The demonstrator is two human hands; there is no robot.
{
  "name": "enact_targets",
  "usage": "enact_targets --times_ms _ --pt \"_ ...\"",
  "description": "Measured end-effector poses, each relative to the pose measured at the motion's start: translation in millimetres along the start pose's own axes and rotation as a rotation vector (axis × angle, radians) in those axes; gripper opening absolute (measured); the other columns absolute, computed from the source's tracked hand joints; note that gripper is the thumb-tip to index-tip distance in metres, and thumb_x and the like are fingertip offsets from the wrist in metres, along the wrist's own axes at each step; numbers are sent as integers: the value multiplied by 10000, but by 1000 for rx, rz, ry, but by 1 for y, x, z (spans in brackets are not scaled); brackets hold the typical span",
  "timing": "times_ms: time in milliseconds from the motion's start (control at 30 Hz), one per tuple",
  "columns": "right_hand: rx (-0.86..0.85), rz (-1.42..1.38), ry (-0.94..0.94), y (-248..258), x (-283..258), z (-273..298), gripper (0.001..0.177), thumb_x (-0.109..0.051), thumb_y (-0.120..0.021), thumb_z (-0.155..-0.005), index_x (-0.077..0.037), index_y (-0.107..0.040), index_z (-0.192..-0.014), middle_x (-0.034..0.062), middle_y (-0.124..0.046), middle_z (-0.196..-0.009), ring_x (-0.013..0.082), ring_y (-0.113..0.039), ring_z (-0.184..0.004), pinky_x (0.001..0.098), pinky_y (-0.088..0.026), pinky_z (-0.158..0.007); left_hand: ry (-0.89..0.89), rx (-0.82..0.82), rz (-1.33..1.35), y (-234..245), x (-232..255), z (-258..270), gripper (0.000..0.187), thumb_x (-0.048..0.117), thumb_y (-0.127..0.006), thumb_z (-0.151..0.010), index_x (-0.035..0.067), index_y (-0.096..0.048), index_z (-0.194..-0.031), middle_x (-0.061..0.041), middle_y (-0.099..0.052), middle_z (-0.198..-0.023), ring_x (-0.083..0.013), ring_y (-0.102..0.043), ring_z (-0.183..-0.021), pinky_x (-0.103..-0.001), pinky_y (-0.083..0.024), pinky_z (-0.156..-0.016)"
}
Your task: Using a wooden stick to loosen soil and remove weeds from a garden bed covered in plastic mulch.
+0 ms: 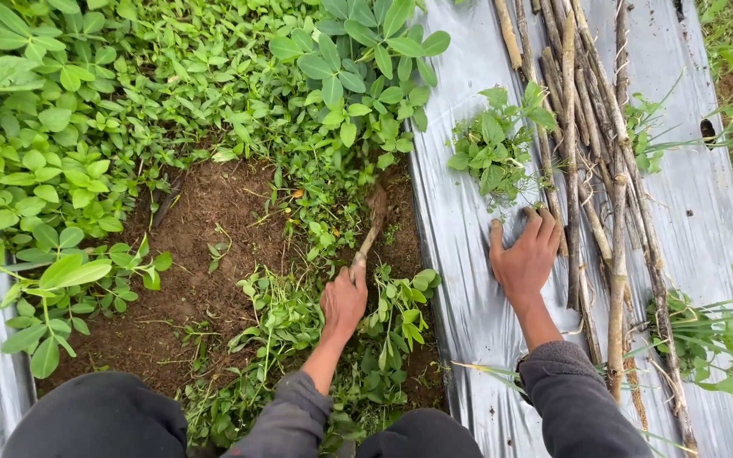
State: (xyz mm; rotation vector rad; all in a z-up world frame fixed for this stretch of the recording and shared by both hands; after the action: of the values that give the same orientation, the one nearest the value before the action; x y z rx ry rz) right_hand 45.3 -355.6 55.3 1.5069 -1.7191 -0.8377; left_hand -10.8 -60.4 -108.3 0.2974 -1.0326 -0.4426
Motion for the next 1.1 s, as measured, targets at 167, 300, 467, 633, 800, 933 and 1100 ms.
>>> enact_targets --times_ms 167,300,467,633,800,933,1100 --pt "23 30 0 5 -2 -2 524 -416 -706 -954 20 -611 -1228 242 -588 -1249 447 -615 -1159 548 -466 -1055 14 -9 15 -1 -15 26 515 471 -380 -1079 112 -574 -765 -154 -614 -572 -295 -669 -576 -443 -513 -630" --pt "27 46 6 1 1 -1 525 -416 -716 -927 -3 -629 -1239 219 -595 -1248 424 -619 -1164 528 -484 -1035 -51 -1 32 2 11 6 475 386 -379 -1108 96 -615 -814 -58 -548 -538 -211 -582 -489 -384 -523 -604" --pt "20 30 0 0 4 3 523 -420 -717 -937 -18 -625 -1259 208 -590 -1248 421 -610 -1164 524 -492 -1008 -108 -29 43 -8 16 -25 494 380 -348 -1092 61 -631 -842 -39 -496 -504 -196 -530 -448 -405 -481 -578" --pt "24 28 2 3 1 1 520 -414 -710 -933 -6 -624 -1243 226 -593 -1250 425 -615 -1151 523 -481 -1026 32 -23 -38 -28 -47 26 576 494 -366 -1072 42 -639 -843 -172 -616 -596 -350 -661 -561 -476 -466 -581" --pt "22 32 -2 2 4 3 522 -423 -706 -939 -7 -622 -1242 220 -592 -1249 416 -617 -1161 516 -475 -1041 68 -55 100 -15 -50 55 593 486 -375 -1101 73 -646 -772 -101 -591 -529 -213 -563 -475 -388 -461 -563" --pt "1 27 -15 -3 9 5 532 -429 -704 -939 -4 -621 -1247 230 -587 -1270 425 -609 -1178 533 -468 -1052 26 -32 20 -2 -23 49 539 453 -393 -1118 77 -674 -854 -79 -607 -547 -193 -598 -469 -362 -535 -569" --pt "-11 8 -22 9 -1 -2 523 -408 -693 -969 40 -615 -1229 263 -580 -1265 456 -608 -1160 570 -480 -1025 -35 -11 -124 7 18 -14 548 467 -352 -1117 61 -664 -921 -120 -643 -602 -262 -683 -557 -439 -560 -633"
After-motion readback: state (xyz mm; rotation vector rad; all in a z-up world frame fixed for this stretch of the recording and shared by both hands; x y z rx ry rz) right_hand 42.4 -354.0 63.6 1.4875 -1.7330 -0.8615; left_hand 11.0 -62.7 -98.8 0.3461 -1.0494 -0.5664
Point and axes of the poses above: each hand's wrist, its own z-axis away from the middle knuckle, its own y-axis out of the back of the hand, x = y × z, the point moved 5 cm from there along -z, towards the middle knuckle
